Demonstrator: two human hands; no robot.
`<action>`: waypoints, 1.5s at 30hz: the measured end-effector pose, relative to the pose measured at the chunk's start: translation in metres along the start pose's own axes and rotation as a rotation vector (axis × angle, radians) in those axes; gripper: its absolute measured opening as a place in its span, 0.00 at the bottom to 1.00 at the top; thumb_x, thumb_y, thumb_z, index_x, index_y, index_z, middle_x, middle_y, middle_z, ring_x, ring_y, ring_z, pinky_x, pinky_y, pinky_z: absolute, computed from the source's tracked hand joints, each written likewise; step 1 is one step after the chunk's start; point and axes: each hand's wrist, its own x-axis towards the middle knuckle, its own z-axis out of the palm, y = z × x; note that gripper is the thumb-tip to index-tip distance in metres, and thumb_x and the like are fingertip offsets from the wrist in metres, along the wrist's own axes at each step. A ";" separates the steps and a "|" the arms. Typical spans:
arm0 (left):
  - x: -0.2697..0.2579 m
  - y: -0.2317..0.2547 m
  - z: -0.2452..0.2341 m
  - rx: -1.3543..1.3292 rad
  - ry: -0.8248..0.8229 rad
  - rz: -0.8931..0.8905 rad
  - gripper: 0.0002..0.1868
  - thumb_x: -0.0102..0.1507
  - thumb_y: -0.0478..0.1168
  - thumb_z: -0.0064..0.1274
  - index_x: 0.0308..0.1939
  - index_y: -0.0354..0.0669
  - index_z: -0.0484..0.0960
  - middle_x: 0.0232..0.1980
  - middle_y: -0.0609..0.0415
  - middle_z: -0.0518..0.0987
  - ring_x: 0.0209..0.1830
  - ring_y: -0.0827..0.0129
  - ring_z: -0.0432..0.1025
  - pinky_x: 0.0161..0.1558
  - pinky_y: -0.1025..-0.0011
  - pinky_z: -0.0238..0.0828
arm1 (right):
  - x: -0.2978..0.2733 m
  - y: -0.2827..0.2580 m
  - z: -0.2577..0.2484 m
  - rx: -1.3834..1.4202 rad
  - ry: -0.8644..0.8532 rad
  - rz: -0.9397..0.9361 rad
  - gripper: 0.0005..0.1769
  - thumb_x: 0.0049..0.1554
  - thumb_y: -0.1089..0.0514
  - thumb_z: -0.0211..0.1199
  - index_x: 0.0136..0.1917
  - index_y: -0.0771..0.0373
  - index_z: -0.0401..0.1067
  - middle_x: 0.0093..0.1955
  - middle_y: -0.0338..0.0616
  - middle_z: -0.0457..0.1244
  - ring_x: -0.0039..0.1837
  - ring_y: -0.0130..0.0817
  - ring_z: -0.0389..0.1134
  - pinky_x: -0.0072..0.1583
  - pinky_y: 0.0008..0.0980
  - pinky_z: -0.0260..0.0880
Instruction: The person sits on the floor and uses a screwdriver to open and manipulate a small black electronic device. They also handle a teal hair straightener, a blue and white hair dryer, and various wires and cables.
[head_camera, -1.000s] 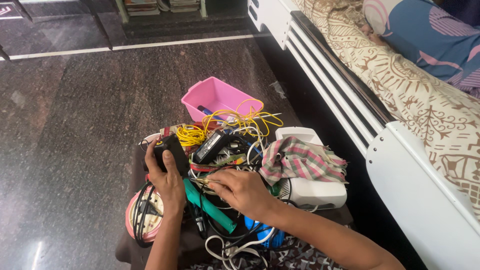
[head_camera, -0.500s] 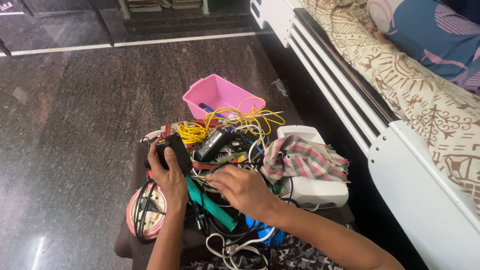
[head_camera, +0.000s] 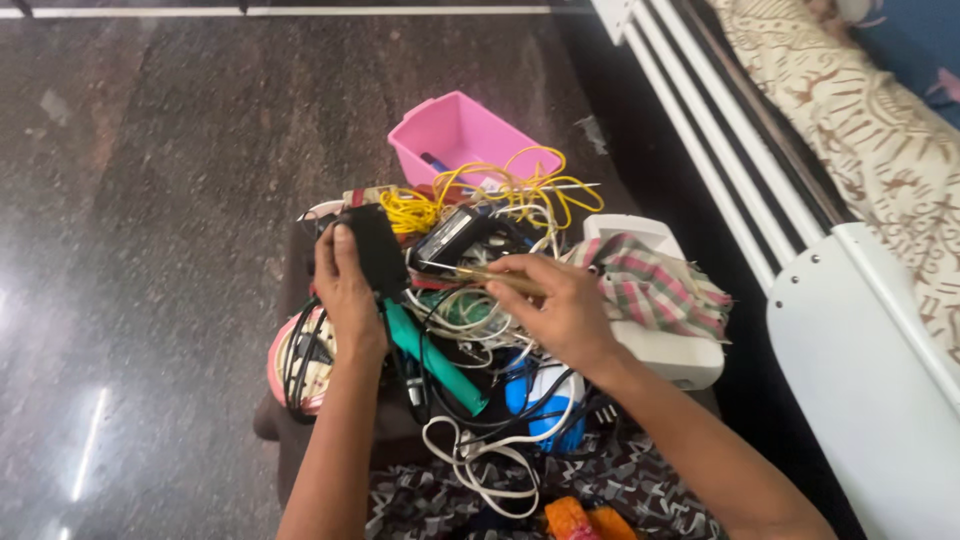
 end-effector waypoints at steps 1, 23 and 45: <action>0.001 0.000 0.001 -0.048 0.001 -0.051 0.20 0.73 0.51 0.47 0.58 0.38 0.76 0.50 0.58 0.79 0.48 0.78 0.73 0.51 0.77 0.72 | 0.000 0.001 -0.003 -0.010 -0.013 -0.032 0.14 0.58 0.55 0.68 0.55 0.62 0.78 0.47 0.44 0.73 0.46 0.32 0.78 0.44 0.28 0.76; -0.003 0.010 0.004 -0.125 -0.122 -0.089 0.18 0.72 0.51 0.46 0.55 0.41 0.79 0.50 0.61 0.80 0.50 0.80 0.72 0.55 0.77 0.70 | 0.002 -0.007 0.003 -0.208 -0.006 -0.329 0.09 0.59 0.56 0.68 0.53 0.61 0.78 0.44 0.40 0.70 0.41 0.32 0.72 0.41 0.30 0.71; 0.008 0.011 -0.009 0.208 -0.306 -0.533 0.21 0.64 0.50 0.55 0.54 0.40 0.84 0.49 0.60 0.84 0.46 0.79 0.76 0.49 0.78 0.70 | -0.013 0.011 -0.001 -0.566 -0.139 -0.918 0.18 0.58 0.60 0.60 0.61 0.64 0.75 0.54 0.46 0.69 0.50 0.36 0.72 0.49 0.32 0.73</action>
